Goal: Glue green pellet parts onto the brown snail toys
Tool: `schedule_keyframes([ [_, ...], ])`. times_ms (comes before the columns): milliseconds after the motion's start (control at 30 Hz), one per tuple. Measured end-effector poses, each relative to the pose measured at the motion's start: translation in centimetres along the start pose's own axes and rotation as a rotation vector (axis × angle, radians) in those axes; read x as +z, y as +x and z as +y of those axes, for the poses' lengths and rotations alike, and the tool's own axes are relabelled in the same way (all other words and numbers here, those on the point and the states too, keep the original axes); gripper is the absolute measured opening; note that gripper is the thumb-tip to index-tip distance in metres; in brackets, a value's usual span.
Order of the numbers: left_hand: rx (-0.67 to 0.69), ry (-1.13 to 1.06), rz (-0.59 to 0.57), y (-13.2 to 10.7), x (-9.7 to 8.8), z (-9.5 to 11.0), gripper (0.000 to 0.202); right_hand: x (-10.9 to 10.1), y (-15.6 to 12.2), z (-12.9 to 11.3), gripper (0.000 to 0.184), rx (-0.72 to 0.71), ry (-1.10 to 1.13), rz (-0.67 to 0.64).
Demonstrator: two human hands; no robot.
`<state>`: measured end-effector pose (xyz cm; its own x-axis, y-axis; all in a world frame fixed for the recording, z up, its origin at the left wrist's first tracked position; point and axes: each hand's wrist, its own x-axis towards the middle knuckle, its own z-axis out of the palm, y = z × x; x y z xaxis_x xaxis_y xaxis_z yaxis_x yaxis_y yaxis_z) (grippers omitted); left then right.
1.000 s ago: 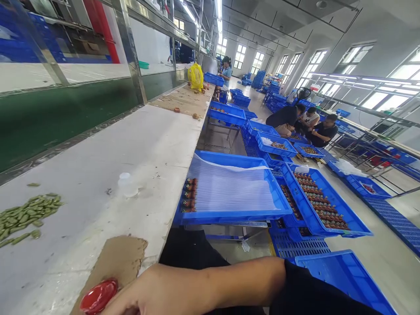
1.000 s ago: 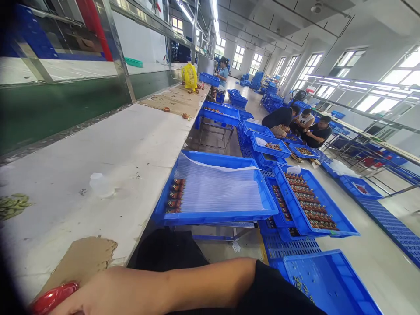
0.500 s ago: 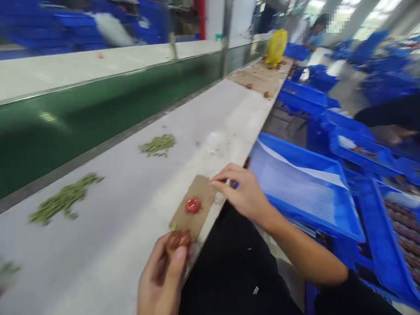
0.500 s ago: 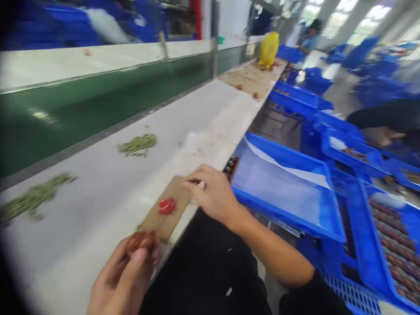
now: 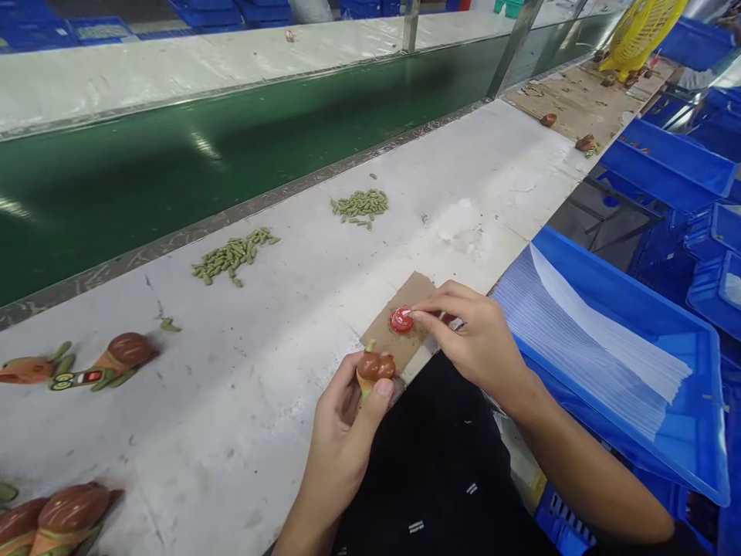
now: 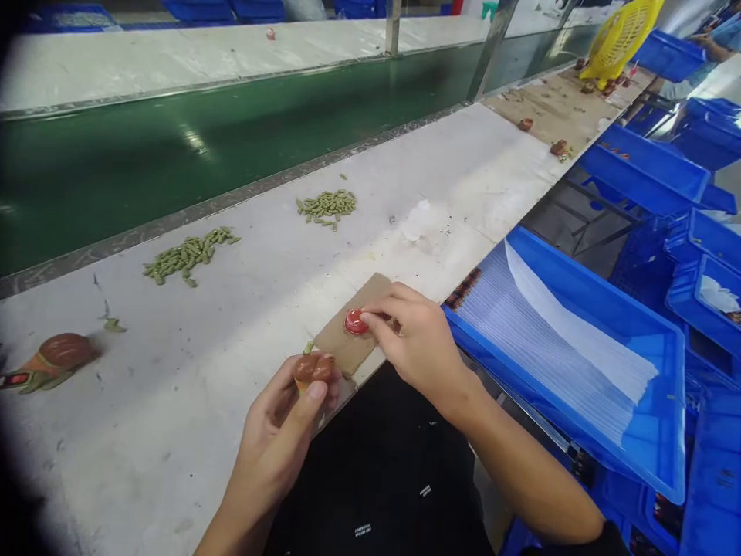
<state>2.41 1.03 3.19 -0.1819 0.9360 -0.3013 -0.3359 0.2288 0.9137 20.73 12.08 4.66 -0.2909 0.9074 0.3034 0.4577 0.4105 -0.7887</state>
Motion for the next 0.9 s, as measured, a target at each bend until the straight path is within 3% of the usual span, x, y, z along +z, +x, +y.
schedule_keyframes([
  [333,0.077,0.035,-0.096,0.7,-1.2,-1.3,0.033,-0.2,-0.1,-0.7,0.012,0.012,-0.026,0.026],
  [467,0.098,0.074,-0.107,0.6,-1.2,-1.0,0.027,-0.3,-0.9,-1.1,0.008,0.193,0.242,0.018],
  [600,0.127,0.079,-0.13,0.4,-0.9,-0.4,0.02,-0.1,-1.9,-1.3,0.022,0.401,0.576,-0.096],
  [900,0.15,0.091,-0.173,0.5,-0.9,-0.2,0.019,0.3,-2.4,-1.8,0.025,0.494,0.714,-0.181],
])
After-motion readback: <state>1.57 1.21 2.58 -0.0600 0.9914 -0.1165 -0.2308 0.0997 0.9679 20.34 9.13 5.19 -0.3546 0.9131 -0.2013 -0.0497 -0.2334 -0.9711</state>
